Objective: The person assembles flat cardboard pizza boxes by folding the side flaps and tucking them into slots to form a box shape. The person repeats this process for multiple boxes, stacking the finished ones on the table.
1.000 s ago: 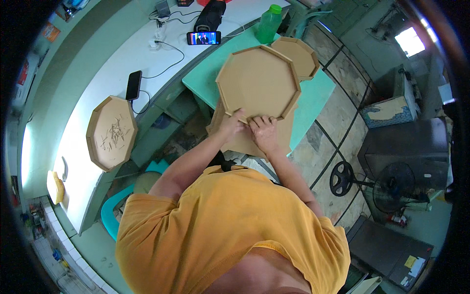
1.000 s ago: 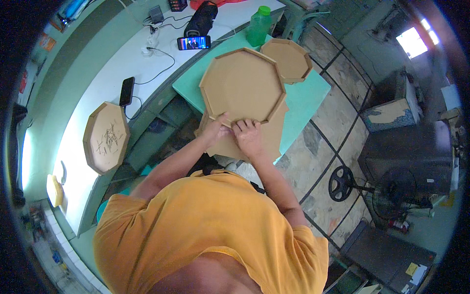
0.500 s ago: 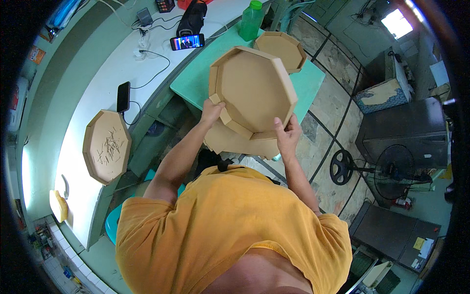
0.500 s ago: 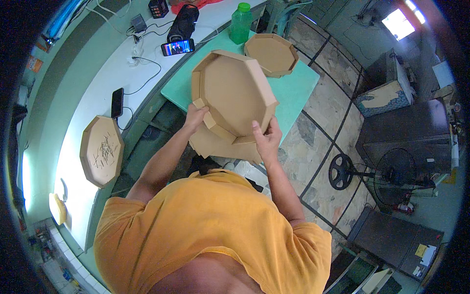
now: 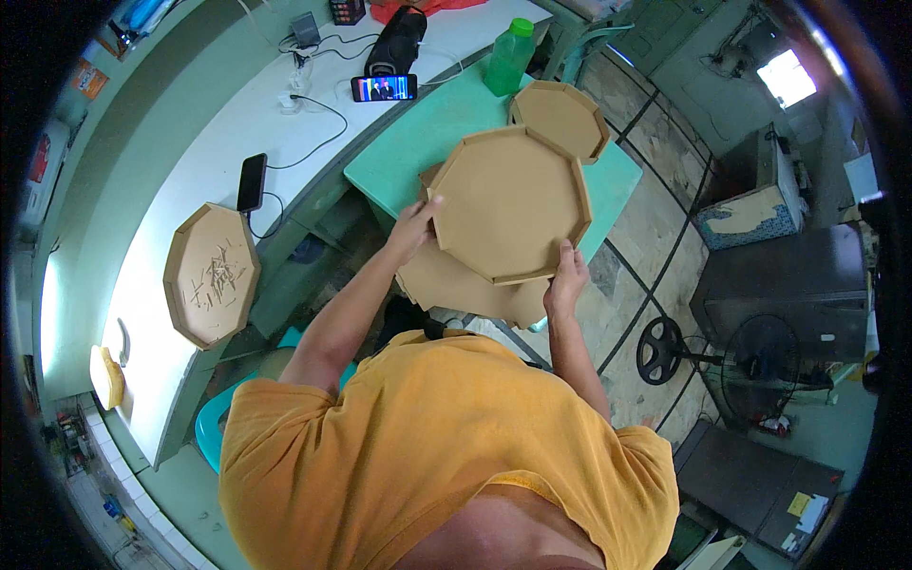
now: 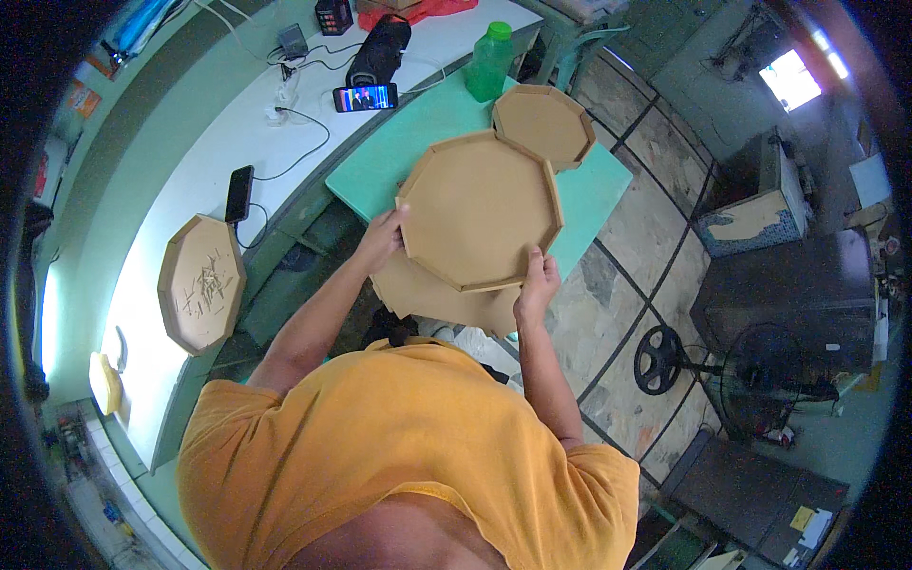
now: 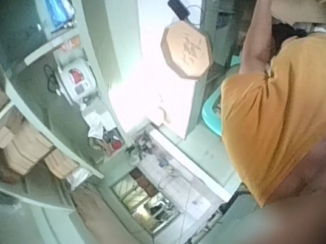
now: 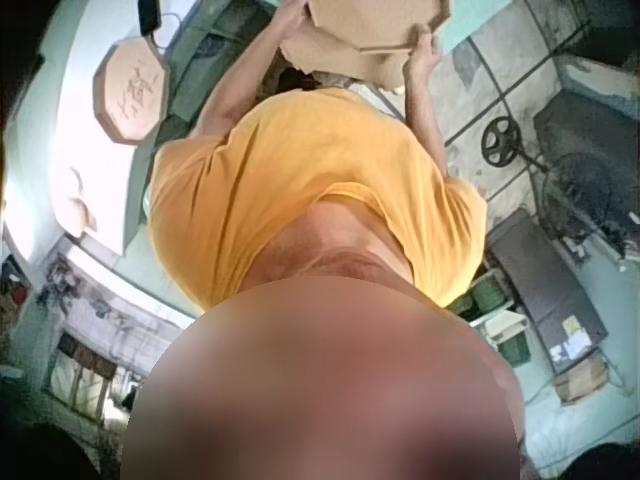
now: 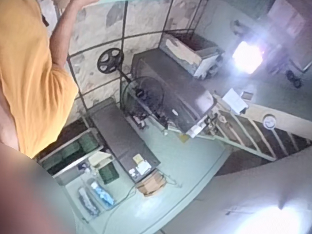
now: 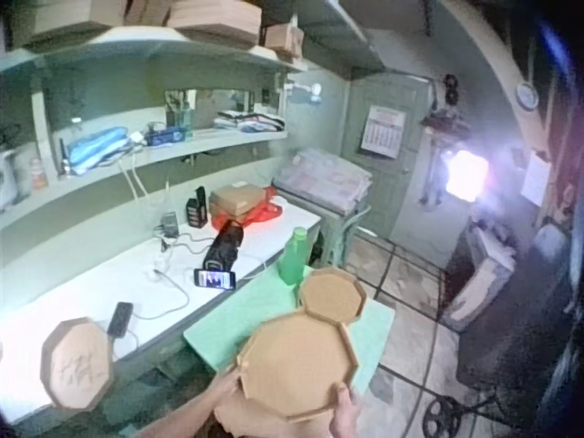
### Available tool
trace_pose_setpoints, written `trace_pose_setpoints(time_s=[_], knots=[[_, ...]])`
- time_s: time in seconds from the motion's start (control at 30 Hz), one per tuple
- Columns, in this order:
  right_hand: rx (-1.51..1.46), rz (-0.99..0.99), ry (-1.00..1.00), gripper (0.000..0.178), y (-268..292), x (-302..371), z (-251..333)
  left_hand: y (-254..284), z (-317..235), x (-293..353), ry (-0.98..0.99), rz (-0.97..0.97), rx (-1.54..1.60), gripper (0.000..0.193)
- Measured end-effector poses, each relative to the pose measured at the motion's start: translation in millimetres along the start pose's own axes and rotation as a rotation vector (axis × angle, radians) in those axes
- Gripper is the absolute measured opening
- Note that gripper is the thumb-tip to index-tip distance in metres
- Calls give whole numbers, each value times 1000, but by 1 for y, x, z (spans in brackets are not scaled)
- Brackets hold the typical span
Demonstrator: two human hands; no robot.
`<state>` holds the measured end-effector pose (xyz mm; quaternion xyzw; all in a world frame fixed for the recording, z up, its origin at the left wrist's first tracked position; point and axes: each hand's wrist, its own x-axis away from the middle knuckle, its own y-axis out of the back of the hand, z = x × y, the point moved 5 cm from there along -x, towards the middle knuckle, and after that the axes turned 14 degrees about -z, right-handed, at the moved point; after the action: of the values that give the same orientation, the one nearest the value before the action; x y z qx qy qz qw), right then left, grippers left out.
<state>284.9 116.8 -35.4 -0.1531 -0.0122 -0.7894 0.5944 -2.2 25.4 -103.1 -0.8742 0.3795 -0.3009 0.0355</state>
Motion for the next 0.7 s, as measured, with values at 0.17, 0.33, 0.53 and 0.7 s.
trace_pose_setpoints(time_s=[0.17, 0.33, 0.53, 0.7], knots=[[67, 54, -199, 34, 6, -8, -63, 42, -3, 17, -127, 0, -147, 28], [-12, 151, -229, 29, -26, -21, -81, 98, -21, 19, -376, -160, -510, 16], [-271, -194, -191, 33, -73, -155, -21, 318, -108, 52, -622, -901, -878, 26], [-233, -367, -180, 39, -106, -233, -10, 416, -167, 156, -737, -1578, -1194, 65]])
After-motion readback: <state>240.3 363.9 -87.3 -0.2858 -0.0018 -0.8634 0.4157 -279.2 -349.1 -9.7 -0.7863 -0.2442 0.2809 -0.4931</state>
